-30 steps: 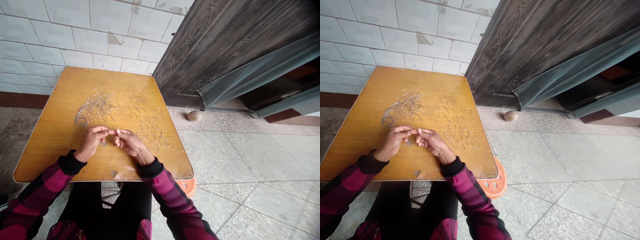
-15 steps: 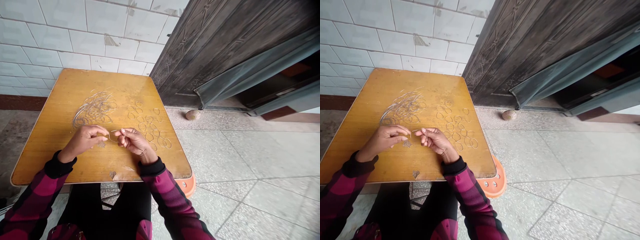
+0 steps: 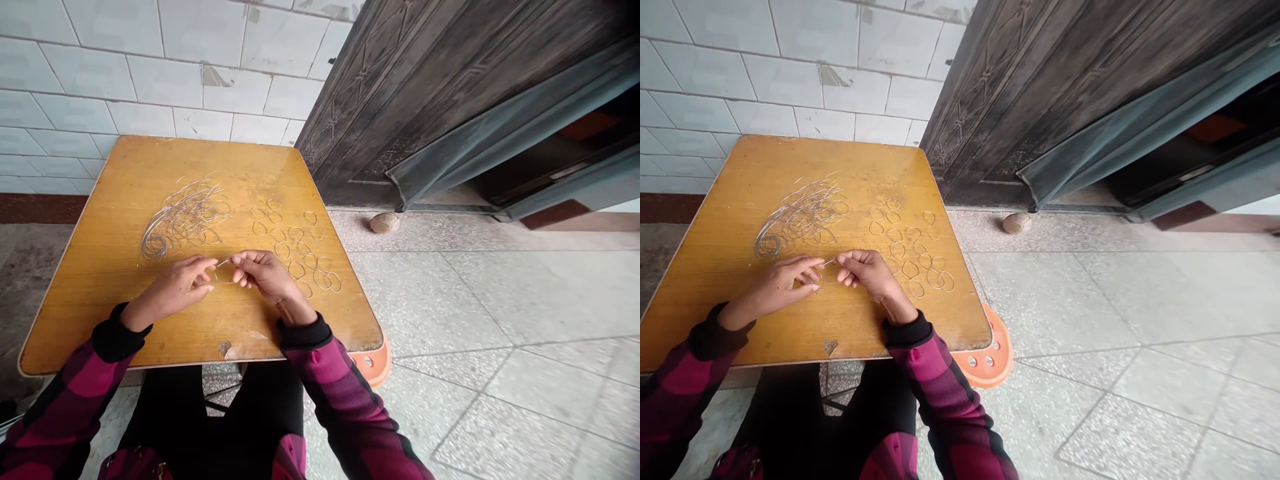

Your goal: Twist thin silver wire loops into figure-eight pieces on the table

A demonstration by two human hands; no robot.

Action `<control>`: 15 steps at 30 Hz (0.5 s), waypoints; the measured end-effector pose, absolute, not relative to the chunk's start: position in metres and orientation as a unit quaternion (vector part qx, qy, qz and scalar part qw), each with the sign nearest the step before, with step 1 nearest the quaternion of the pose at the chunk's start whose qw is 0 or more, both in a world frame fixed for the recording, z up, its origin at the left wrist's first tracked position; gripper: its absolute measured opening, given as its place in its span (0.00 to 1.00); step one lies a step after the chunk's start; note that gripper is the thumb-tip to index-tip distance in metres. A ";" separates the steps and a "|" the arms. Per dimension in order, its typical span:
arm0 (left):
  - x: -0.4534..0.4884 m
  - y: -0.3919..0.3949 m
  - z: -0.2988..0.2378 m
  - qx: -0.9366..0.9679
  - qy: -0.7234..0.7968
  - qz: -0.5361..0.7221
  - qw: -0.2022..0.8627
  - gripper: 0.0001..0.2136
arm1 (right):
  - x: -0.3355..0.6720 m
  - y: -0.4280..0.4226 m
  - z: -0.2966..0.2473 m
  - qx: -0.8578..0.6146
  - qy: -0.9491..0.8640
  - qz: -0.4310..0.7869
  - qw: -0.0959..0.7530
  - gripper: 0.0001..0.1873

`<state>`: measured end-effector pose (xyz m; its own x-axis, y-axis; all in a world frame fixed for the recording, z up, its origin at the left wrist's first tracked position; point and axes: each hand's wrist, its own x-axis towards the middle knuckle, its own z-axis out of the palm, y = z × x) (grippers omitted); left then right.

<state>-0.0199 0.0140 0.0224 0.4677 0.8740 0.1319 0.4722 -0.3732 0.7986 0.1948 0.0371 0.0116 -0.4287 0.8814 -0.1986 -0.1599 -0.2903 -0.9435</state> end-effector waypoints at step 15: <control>-0.013 0.020 0.025 0.677 0.467 0.177 0.541 0.09 | 0.192 0.033 0.008 -0.391 -0.709 0.465 0.357 0.10</control>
